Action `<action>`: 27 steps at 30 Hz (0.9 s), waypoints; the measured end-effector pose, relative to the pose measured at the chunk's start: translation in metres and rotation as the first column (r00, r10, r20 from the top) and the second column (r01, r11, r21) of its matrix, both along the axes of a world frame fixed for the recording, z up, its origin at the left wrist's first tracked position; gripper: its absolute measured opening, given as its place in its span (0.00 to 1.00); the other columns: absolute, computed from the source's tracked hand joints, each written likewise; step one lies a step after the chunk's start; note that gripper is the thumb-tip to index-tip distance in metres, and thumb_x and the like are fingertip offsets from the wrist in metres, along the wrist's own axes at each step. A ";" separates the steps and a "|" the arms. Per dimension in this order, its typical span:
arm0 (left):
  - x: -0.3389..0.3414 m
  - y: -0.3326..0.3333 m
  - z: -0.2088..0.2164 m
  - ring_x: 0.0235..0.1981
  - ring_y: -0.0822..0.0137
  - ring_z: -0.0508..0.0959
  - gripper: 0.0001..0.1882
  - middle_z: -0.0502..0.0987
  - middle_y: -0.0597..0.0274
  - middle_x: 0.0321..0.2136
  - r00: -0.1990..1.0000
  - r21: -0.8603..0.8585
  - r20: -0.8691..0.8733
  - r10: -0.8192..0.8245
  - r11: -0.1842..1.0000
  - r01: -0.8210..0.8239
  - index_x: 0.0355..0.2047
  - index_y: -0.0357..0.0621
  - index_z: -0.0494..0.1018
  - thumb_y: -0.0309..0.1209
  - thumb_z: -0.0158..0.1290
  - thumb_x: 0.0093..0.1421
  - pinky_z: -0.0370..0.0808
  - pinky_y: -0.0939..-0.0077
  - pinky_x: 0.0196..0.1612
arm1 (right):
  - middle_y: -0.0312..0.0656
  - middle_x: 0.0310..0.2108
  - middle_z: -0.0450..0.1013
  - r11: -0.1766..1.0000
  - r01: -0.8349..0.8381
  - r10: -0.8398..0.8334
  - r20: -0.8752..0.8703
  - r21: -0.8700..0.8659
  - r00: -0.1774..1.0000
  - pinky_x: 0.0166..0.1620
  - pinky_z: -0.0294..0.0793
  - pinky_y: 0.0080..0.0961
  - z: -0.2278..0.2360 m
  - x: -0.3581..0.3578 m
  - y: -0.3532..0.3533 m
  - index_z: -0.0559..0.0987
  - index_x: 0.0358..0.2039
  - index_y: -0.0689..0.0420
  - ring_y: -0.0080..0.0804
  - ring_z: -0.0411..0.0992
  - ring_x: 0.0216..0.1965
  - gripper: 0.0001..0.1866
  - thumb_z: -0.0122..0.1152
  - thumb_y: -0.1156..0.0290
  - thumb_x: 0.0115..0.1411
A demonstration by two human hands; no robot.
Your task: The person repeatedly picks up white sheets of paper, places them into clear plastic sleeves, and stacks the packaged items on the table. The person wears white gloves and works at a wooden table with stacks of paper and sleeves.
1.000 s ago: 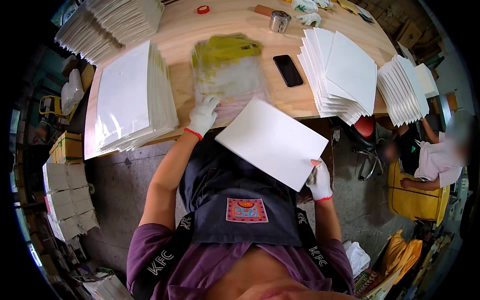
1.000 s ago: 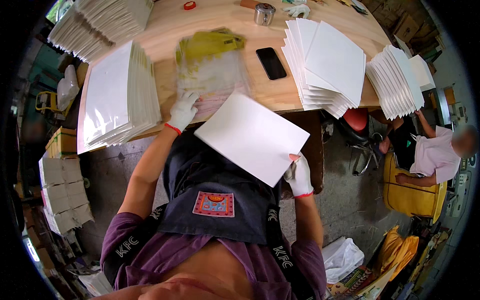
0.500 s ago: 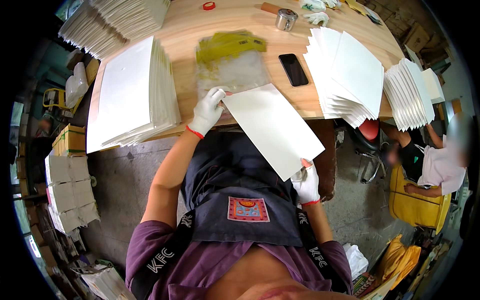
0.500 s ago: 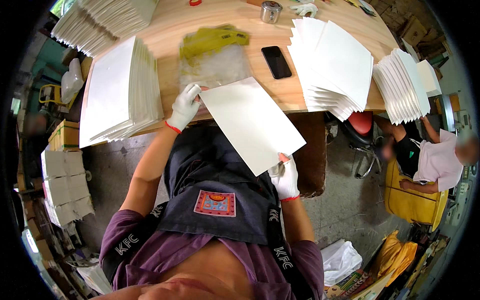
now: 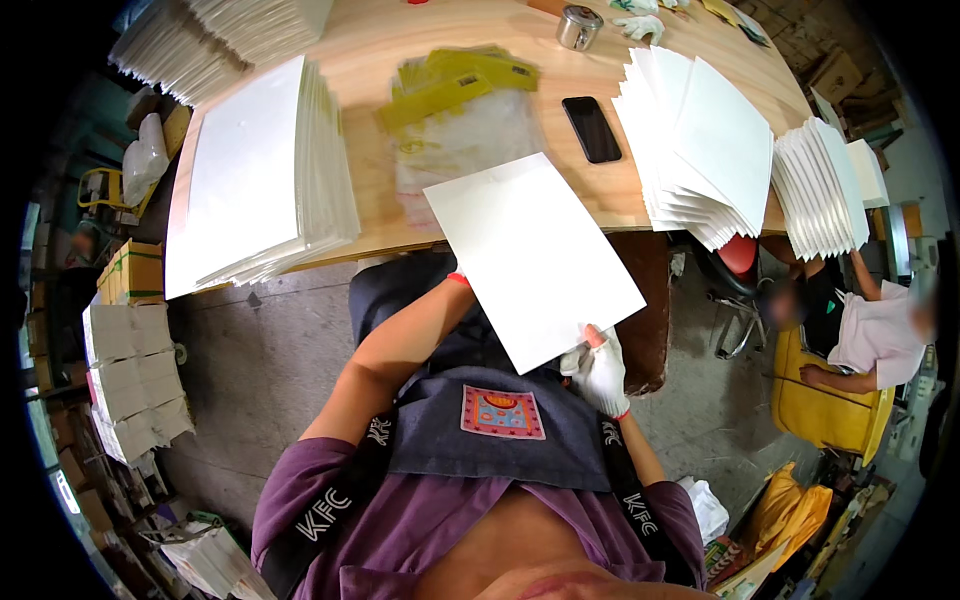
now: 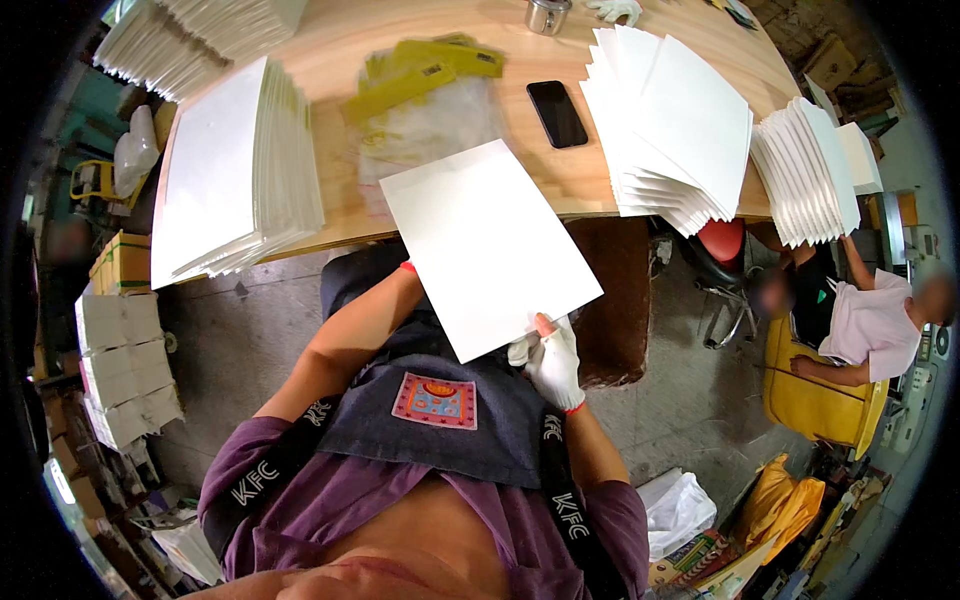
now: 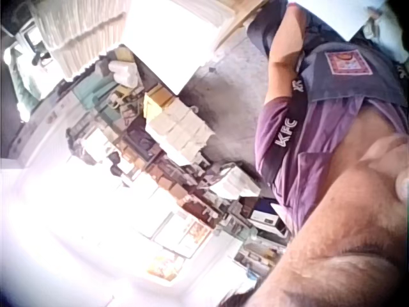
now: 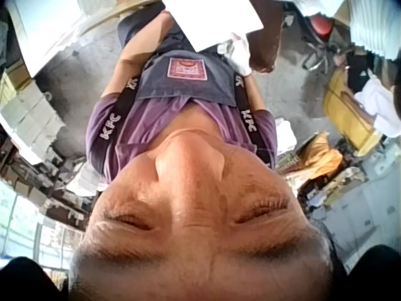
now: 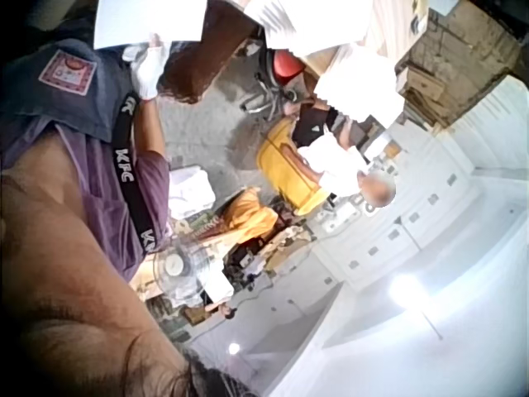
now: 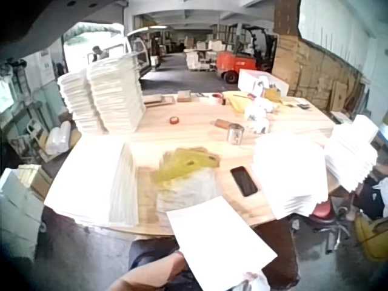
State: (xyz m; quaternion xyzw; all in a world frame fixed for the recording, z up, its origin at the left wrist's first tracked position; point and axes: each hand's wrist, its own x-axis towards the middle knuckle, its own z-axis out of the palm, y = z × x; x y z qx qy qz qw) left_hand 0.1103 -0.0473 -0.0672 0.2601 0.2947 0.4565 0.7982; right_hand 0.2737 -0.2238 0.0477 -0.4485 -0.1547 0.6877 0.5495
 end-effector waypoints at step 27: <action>-0.126 -0.066 0.029 0.33 0.66 0.79 0.13 0.77 0.58 0.34 0.884 -0.140 -0.464 -0.054 0.990 -0.013 0.42 0.35 0.71 0.28 0.42 0.62 0.77 0.74 0.36 | 0.40 0.26 0.76 0.505 -0.844 -0.111 0.956 -0.182 -0.272 0.30 0.73 0.36 -0.048 -0.113 0.130 0.71 0.34 0.50 0.40 0.76 0.30 0.05 0.50 0.66 0.57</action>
